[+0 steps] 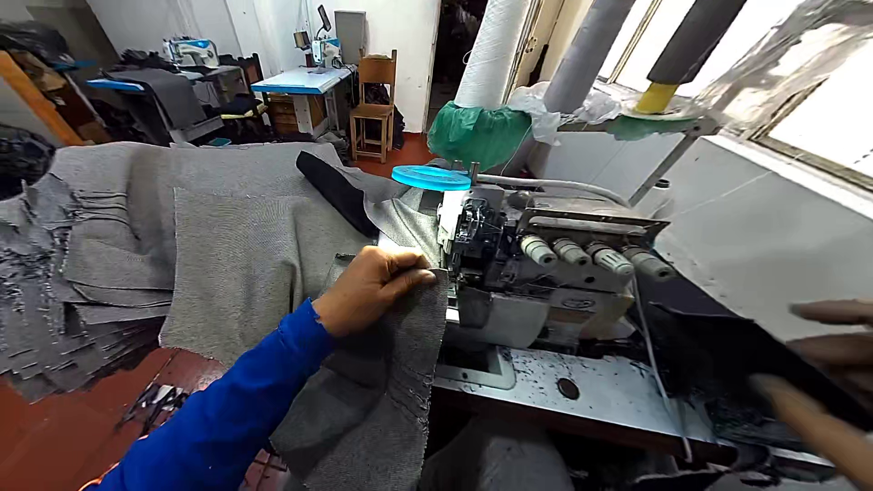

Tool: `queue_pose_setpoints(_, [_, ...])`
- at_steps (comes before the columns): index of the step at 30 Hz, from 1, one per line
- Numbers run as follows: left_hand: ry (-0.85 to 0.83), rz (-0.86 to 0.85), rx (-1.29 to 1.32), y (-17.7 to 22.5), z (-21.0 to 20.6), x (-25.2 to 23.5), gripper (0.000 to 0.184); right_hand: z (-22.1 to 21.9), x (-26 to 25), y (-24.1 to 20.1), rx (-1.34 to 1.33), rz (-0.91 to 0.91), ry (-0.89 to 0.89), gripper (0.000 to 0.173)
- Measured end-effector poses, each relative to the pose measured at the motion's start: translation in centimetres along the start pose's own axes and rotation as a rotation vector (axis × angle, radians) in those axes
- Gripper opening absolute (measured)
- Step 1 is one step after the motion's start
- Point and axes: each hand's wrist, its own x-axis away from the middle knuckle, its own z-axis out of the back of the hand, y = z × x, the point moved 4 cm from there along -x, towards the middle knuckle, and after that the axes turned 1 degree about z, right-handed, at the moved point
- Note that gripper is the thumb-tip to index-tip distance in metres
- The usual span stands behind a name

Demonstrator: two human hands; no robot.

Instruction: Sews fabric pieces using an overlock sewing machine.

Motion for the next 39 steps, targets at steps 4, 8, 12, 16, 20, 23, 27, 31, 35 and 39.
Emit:
queue_pose_setpoints(4, [0.032, -0.121, -0.045, 3.0, 0.0, 0.8, 0.015, -9.6, 0.2, -3.4, -0.332, 0.058, 0.153, 0.018])
queue_pose_setpoints(8, [0.072, -0.134, 0.012, 4.4, -1.0, 1.6, 0.008, -18.1, -1.8, -6.7, -0.807, 0.006, 0.283, 0.018])
queue_pose_setpoints(12, [0.077, -0.055, 0.028, 3.4, -0.5, 2.2, 0.008, -19.8, -2.4, -9.4, -0.983, 0.009, 0.159, 0.021])
queue_pose_setpoints(16, [0.105, -0.001, 0.015, 3.6, 0.1, 2.4, 0.009, -21.0, -1.8, -9.8, -1.173, -0.070, 0.278, 0.022])
queue_pose_setpoints(20, [0.134, -0.001, -0.158, 2.8, 0.4, 1.2, 0.023, -24.8, 1.8, -9.9, -1.031, -0.037, 0.114, 0.032])
queue_pose_setpoints(23, [0.124, 0.031, -0.360, -1.0, -1.7, 1.4, 0.018, -28.2, 4.6, -9.7, -0.992, -0.178, -0.093, 0.015])
queue_pose_setpoints(27, [0.201, -0.122, -0.782, -0.2, -4.2, 3.2, 0.010, -28.0, 6.6, -8.3, -1.003, -0.264, -0.180, 0.015])
queue_pose_setpoints(31, [0.101, -0.081, -0.953, 2.1, -7.5, 4.3, 0.030, -26.0, 7.3, -7.2, -0.967, -0.266, -0.133, 0.016])
queue_pose_setpoints(35, [0.028, -0.007, -0.774, 1.6, -7.0, 2.7, 0.021, -24.4, 5.2, -6.8, -1.047, -0.213, -0.050, 0.017])
queue_pose_setpoints(39, [0.006, -0.040, -0.701, 3.5, -5.8, 3.5, 0.022, -23.7, 3.4, -6.6, -1.246, -0.190, -0.068, 0.026])
